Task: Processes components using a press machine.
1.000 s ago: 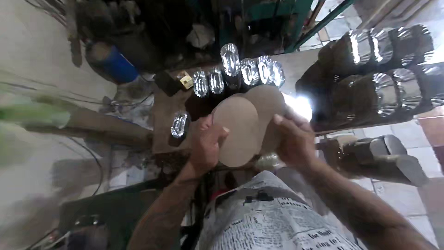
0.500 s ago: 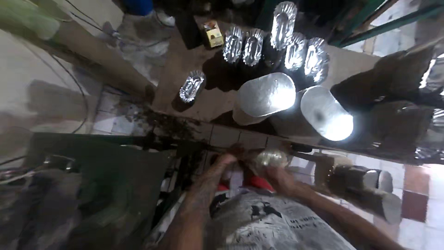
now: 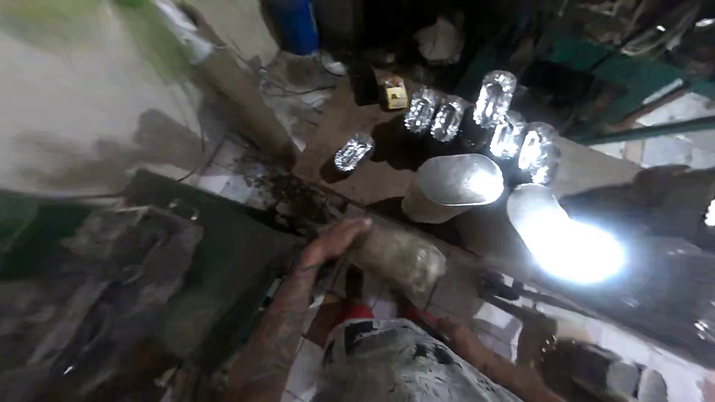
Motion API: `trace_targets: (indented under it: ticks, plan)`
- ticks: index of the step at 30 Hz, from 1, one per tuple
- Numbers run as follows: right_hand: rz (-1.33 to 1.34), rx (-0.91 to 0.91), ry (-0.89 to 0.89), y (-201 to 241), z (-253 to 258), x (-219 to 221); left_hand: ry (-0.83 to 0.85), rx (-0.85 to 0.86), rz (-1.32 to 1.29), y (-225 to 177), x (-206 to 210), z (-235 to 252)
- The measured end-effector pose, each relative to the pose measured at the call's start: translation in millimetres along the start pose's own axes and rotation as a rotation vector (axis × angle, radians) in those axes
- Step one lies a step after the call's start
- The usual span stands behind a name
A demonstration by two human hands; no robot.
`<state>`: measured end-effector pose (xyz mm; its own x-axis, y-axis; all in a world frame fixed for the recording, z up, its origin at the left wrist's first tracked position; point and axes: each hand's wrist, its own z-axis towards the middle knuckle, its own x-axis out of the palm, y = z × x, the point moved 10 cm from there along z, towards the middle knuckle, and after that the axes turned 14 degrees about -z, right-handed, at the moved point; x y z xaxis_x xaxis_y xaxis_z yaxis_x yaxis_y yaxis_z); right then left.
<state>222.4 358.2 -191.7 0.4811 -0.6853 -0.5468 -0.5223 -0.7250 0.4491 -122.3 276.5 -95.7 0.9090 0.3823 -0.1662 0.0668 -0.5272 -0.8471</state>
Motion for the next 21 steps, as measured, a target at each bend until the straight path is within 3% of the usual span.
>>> trace_targets:
  ticks: [2,6,8,10,12,13,14,15,16,19,21]
  plan:
    - [0.010,-0.077,0.067,22.6,6.1,-10.8,-0.196,0.192,-0.213,-29.1,-71.9,-49.1]
    - [0.033,-0.200,-0.003,52.2,23.2,-23.9,-0.847,0.401,-0.773,-40.7,-225.1,-117.5]
    - [0.069,-0.157,-0.083,64.5,43.3,-37.1,-1.020,0.457,-0.691,-23.9,-265.1,-132.5]
    - [0.121,-0.144,-0.172,91.5,67.6,-53.0,-1.017,0.215,-0.223,15.6,-257.5,-147.4]
    - [0.141,-0.189,-0.278,148.6,94.8,-79.9,-0.994,-0.052,0.164,80.7,-256.4,-178.6]
    - [0.133,-0.225,-0.305,181.6,107.3,-92.7,-0.935,-0.122,0.206,100.0,-253.1,-204.8]
    - [0.121,-0.281,-0.347,216.7,120.7,-105.4,-0.743,-0.215,0.190,107.9,-247.3,-229.8]
    - [0.105,-0.348,-0.387,255.2,131.8,-117.4,-0.704,-0.100,0.230,115.1,-247.8,-249.1]
    - [0.059,-0.439,-0.428,296.8,138.7,-126.6,-0.723,0.077,0.253,128.1,-251.2,-261.2]
    - [-0.289,-0.882,-0.592,417.2,145.9,-120.9,-0.414,-0.231,0.223,166.8,-236.4,-292.8]
    - [-0.559,-1.258,-0.641,478.7,147.2,-86.8,-0.380,-0.294,0.336,206.0,-240.3,-312.5]
